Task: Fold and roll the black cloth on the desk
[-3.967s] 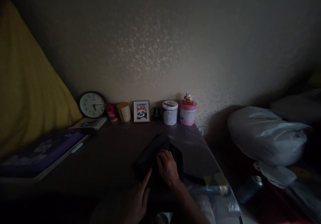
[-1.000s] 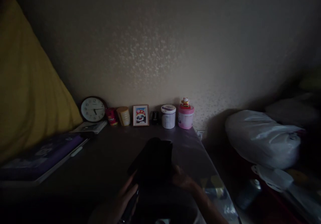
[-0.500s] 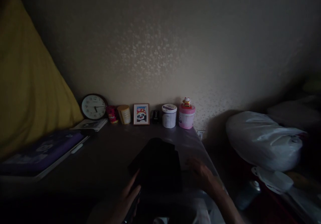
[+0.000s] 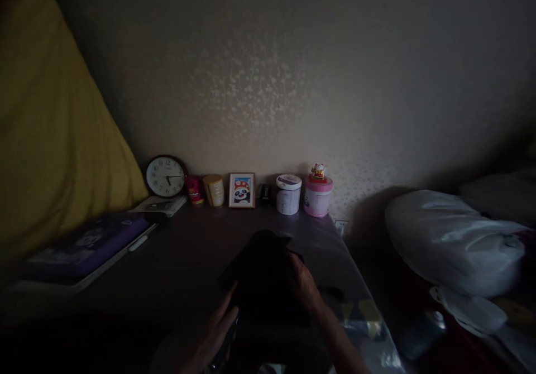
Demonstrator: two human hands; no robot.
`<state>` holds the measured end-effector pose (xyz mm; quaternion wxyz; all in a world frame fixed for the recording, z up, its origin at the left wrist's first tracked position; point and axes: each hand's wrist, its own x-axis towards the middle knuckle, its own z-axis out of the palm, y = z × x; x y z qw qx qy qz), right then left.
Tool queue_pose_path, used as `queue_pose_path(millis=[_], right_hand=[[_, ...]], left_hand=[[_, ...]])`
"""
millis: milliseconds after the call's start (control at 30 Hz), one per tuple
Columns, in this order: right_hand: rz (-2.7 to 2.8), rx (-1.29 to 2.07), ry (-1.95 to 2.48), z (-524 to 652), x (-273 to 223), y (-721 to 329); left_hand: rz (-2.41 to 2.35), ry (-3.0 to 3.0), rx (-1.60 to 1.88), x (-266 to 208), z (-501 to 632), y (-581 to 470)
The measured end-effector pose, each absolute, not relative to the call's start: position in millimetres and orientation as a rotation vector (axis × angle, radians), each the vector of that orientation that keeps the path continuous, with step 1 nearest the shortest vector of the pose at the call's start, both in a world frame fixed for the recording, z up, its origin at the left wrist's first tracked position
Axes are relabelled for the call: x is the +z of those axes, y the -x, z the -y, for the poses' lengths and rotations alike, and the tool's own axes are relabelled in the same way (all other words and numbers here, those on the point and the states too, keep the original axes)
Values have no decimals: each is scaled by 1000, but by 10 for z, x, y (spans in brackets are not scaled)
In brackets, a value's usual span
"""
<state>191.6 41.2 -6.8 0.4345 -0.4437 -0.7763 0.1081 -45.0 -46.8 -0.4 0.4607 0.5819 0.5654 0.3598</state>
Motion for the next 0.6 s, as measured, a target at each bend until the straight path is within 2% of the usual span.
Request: queue_pose_path(millis=[167,367,600], right_hand=[[1893,205,1129,-456,104,-1868],[2153,122,1125,-476,312,-1906],[2025,105,973,-618,535,-1718]], left_hand=[[-1469,-1632,899,-9,475,473],[-1588,-1716,807,138,507,467],[-1526,-1751,815,40,486,458]])
